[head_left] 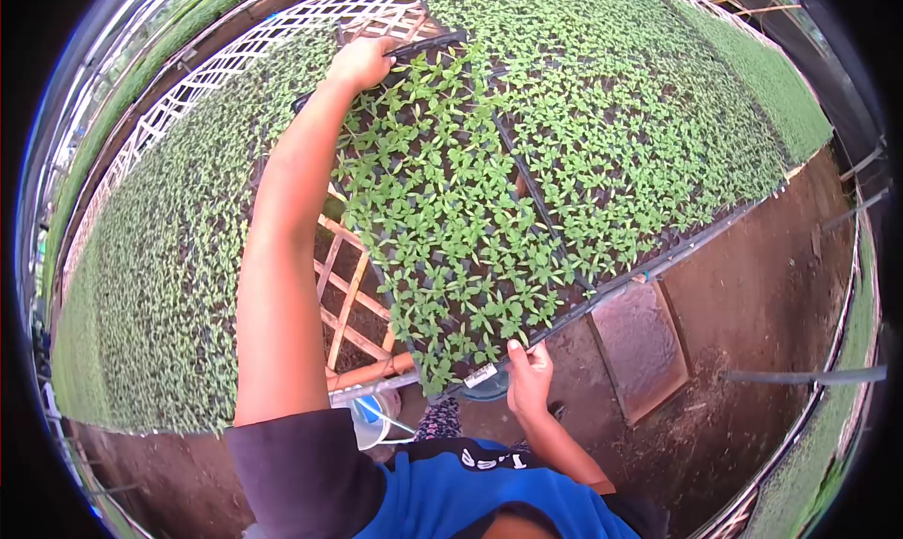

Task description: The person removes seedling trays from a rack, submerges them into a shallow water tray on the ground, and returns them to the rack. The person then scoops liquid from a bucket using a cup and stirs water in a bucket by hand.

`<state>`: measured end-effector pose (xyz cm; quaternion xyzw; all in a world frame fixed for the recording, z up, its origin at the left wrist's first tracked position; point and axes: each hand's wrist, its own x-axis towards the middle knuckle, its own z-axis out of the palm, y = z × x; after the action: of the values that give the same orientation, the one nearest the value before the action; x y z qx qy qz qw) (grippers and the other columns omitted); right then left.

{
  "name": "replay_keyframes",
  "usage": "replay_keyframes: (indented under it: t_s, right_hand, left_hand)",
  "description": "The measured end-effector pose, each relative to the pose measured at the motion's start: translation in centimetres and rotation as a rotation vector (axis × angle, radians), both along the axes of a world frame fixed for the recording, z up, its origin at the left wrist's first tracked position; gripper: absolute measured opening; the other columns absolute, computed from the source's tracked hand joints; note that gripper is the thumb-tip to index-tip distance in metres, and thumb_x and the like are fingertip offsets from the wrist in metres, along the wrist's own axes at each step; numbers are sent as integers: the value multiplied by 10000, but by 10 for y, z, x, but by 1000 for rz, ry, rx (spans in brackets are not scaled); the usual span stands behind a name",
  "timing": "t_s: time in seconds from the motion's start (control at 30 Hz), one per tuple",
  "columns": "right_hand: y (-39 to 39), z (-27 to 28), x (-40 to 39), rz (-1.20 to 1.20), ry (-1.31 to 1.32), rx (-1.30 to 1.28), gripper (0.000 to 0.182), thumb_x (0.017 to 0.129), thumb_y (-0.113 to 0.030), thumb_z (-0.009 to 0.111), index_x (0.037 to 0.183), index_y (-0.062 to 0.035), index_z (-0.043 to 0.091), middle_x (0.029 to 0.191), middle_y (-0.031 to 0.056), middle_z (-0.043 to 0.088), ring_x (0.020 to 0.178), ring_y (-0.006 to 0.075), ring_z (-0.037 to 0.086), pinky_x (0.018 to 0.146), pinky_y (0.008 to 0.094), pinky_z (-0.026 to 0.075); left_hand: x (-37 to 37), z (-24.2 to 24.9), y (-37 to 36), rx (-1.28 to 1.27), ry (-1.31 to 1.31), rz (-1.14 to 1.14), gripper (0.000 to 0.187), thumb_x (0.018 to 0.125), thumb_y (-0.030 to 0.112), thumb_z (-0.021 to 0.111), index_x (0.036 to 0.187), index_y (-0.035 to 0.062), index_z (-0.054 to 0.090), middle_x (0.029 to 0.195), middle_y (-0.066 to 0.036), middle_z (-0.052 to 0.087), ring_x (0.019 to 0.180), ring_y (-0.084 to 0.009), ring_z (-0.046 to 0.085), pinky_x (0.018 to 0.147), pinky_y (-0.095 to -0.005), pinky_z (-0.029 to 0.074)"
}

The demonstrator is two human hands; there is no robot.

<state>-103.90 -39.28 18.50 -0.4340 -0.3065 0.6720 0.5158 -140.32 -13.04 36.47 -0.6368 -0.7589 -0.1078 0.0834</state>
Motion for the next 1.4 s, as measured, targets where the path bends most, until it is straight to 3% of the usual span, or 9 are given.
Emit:
replay_keyframes:
  t_s: [0.4,0.57,0.73,0.83,0.93,1.03,1.1,1.27,1.4]
  right_hand:
    - [-23,-43,-17,-196,-114,-395,76,800,-126,553,748,-107,501,772,-33,522,722,81,500,608,257,442]
    - [-33,-40,25,154,-580,-426,162,828,-201,513,873,-57,571,745,-14,556,676,57,503,571,223,419]
    - [13,21,60,-119,-1209,89,175,823,-127,507,936,2,541,864,137,574,769,195,573,695,289,446]
    - [69,33,58,-2,-1343,352,146,801,-102,504,906,-10,549,861,153,563,788,301,564,707,332,444]
    - [131,14,41,240,-1307,324,157,803,-88,449,888,-32,568,814,189,578,778,359,550,691,415,432]
    - [182,-20,29,510,-1459,295,215,819,-121,441,982,-58,567,833,161,599,757,302,581,673,375,438]
    - [197,-26,15,591,-1432,181,243,806,-133,439,1000,-55,563,885,175,593,808,314,572,718,372,434]
    - [224,-65,14,464,-1162,143,301,749,-150,538,1010,-1,557,955,153,593,895,261,562,799,311,413]
    - [232,-56,-2,522,-914,94,160,737,-183,620,777,-41,560,683,14,544,623,117,461,589,270,380]
  left_hand:
    - [-45,-138,104,-287,-38,23,325,743,354,574,981,134,553,1011,-105,571,972,-263,529,817,-393,415]
    - [-66,-206,130,-319,-50,108,389,786,378,503,1092,139,513,1070,-102,551,1018,-251,509,903,-445,333]
    - [-46,-145,64,293,-152,-40,260,814,261,478,990,89,563,930,-129,588,897,-280,545,823,-402,374]
    - [-28,-117,-24,602,-417,-287,161,815,138,506,921,39,575,860,-116,583,794,-220,550,726,-308,414]
    - [-26,-158,-113,509,-764,-62,147,822,118,507,925,34,570,857,-57,559,762,-158,519,700,-256,407]
    - [-15,-240,-188,432,-1321,181,199,820,169,510,991,74,549,859,-8,535,752,-131,502,677,-245,397]
    - [11,-251,-227,11,-1821,548,303,817,193,484,1099,81,483,886,-4,529,756,-123,486,673,-240,380]
    - [73,-256,-245,-58,-1836,618,364,827,143,434,1185,80,414,869,7,538,686,-108,505,607,-243,410]
    - [91,-256,-218,232,-1803,672,108,745,116,562,789,49,489,706,-23,534,546,-119,481,472,-258,393]
